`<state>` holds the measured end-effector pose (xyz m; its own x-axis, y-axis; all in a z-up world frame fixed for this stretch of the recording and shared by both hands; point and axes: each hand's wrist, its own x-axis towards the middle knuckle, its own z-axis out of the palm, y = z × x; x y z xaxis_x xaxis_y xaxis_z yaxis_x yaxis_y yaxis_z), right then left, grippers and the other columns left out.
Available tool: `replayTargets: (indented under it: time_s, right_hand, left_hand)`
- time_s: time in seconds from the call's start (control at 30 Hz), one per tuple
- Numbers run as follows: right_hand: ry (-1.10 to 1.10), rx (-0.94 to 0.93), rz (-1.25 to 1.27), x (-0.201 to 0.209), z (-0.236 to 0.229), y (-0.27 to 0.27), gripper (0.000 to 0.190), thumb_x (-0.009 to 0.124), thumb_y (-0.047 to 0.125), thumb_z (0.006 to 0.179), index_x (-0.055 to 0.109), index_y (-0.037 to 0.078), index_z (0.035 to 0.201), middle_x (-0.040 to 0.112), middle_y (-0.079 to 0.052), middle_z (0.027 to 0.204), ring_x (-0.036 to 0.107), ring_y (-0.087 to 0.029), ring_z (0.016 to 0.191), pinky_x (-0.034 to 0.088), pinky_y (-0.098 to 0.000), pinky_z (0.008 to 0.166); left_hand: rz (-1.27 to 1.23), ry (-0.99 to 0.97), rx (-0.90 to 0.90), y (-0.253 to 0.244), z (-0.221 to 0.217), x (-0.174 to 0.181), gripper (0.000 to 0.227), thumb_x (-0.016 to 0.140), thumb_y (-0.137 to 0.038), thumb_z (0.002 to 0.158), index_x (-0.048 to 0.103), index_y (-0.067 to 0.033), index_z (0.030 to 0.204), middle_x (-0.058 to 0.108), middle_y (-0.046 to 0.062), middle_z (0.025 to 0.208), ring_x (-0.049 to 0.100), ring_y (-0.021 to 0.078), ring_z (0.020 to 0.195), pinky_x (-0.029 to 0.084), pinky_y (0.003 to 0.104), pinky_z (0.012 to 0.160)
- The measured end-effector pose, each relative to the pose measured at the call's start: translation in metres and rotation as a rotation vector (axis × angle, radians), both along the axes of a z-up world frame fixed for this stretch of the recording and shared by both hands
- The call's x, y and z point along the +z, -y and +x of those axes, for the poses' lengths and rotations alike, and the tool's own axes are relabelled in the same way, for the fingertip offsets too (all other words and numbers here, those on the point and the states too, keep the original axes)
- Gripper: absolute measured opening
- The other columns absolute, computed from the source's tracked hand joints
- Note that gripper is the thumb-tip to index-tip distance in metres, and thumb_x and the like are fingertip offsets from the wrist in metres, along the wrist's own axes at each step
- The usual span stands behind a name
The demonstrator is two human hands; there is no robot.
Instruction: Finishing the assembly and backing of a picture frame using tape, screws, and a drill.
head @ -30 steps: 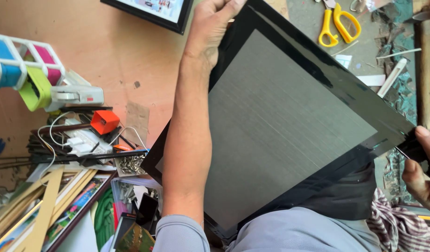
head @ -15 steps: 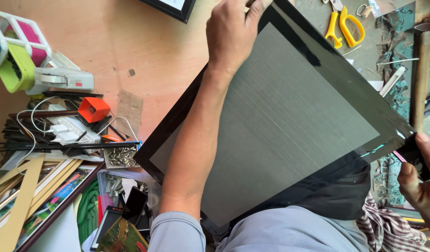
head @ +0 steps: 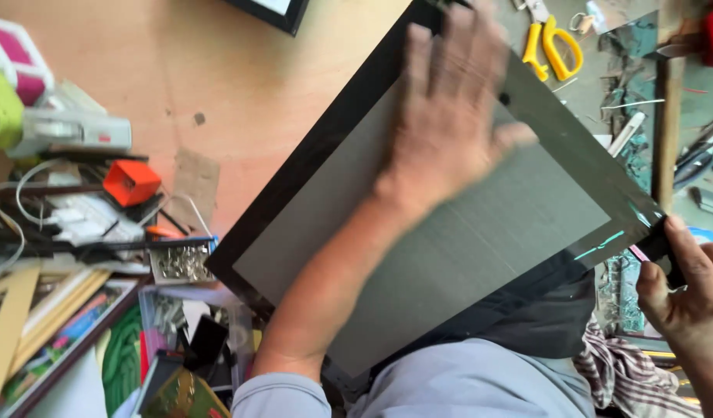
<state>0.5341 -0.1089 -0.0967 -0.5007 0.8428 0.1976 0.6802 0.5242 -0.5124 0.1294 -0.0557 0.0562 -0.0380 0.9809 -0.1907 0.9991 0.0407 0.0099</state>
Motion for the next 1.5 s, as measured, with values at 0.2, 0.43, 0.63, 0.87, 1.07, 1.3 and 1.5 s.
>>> replayTargets:
  time_s: [0.2,0.43,0.63,0.87,1.07,1.3,1.5]
  right_hand:
    - [0.091,0.046,0.153,0.020,-0.016,-0.011,0.047,0.069,0.028,0.103,0.067,0.004,0.144,0.056,-0.014,0.090,0.051,-0.029,0.080,0.045,-0.0407,0.086]
    - [0.107,0.056,0.210,0.012,-0.019,-0.008,0.043,0.069,0.028,0.105,0.069,0.003,0.140,0.061,-0.007,0.090,0.059,-0.024,0.086,0.044,-0.0404,0.106]
    - [0.044,0.072,0.185,0.017,-0.022,-0.005,0.049,0.070,0.023,0.107,0.064,0.004,0.151,0.059,-0.006,0.089,0.060,-0.024,0.088,0.043,-0.0433,0.110]
    - [0.079,0.134,0.223,0.040,-0.014,-0.007,0.057,0.075,0.027,0.098,0.061,0.002,0.148,0.061,-0.009,0.090,0.062,-0.027,0.083,0.045,-0.0475,0.112]
    - [-0.013,0.137,0.145,0.090,-0.016,-0.014,0.059,0.084,0.026,0.085,0.062,0.000,0.133,0.069,-0.014,0.092,0.065,-0.031,0.085,0.048,-0.0445,0.092]
    - [0.008,0.042,-0.096,0.102,0.000,-0.021,0.058,0.085,0.023,0.077,0.068,-0.001,0.127,0.069,-0.016,0.089,0.064,-0.028,0.075,0.050,-0.0372,0.069]
    - [-0.205,-0.263,-0.249,0.047,0.028,-0.058,0.026,0.064,0.008,0.110,0.067,0.005,0.135,0.067,-0.010,0.100,0.069,-0.018,0.092,0.052,-0.0329,0.080]
  left_hand:
    - [-0.034,0.187,-0.332,0.051,0.098,-0.035,0.110,0.040,-0.079,0.094,0.018,0.0008,0.166,0.009,0.018,0.174,0.003,0.0321,0.162,-0.002,0.054,0.132]
    - [0.081,0.079,-0.516,0.085,0.161,-0.057,0.113,0.052,-0.076,0.092,0.023,0.0052,0.166,0.017,0.016,0.174,0.007,0.0305,0.162,0.001,0.046,0.133]
    - [0.131,0.076,-0.513,0.101,0.165,-0.055,0.108,0.056,-0.071,0.091,0.031,0.0052,0.163,0.019,0.017,0.173,0.009,0.0301,0.161,0.003,0.045,0.133]
    - [0.006,0.574,-0.485,0.135,0.165,-0.032,0.086,0.070,-0.055,0.092,0.049,0.0009,0.153,0.034,0.020,0.165,0.030,0.0325,0.156,0.020,0.044,0.134]
    - [-0.582,1.933,0.350,0.145,0.209,-0.096,0.075,0.058,-0.054,0.102,0.044,-0.0029,0.155,0.050,0.019,0.156,0.049,0.0274,0.147,0.038,0.042,0.125]
    - [-0.441,2.486,0.758,0.090,0.248,-0.134,0.079,0.052,-0.052,0.110,0.025,-0.0058,0.168,0.040,0.009,0.163,0.038,0.0171,0.149,0.025,0.038,0.128]
    - [-0.437,2.450,0.601,0.095,0.237,-0.126,0.069,0.051,-0.042,0.109,0.033,-0.0064,0.165,0.045,0.006,0.158,0.038,0.0172,0.145,0.027,0.039,0.121]
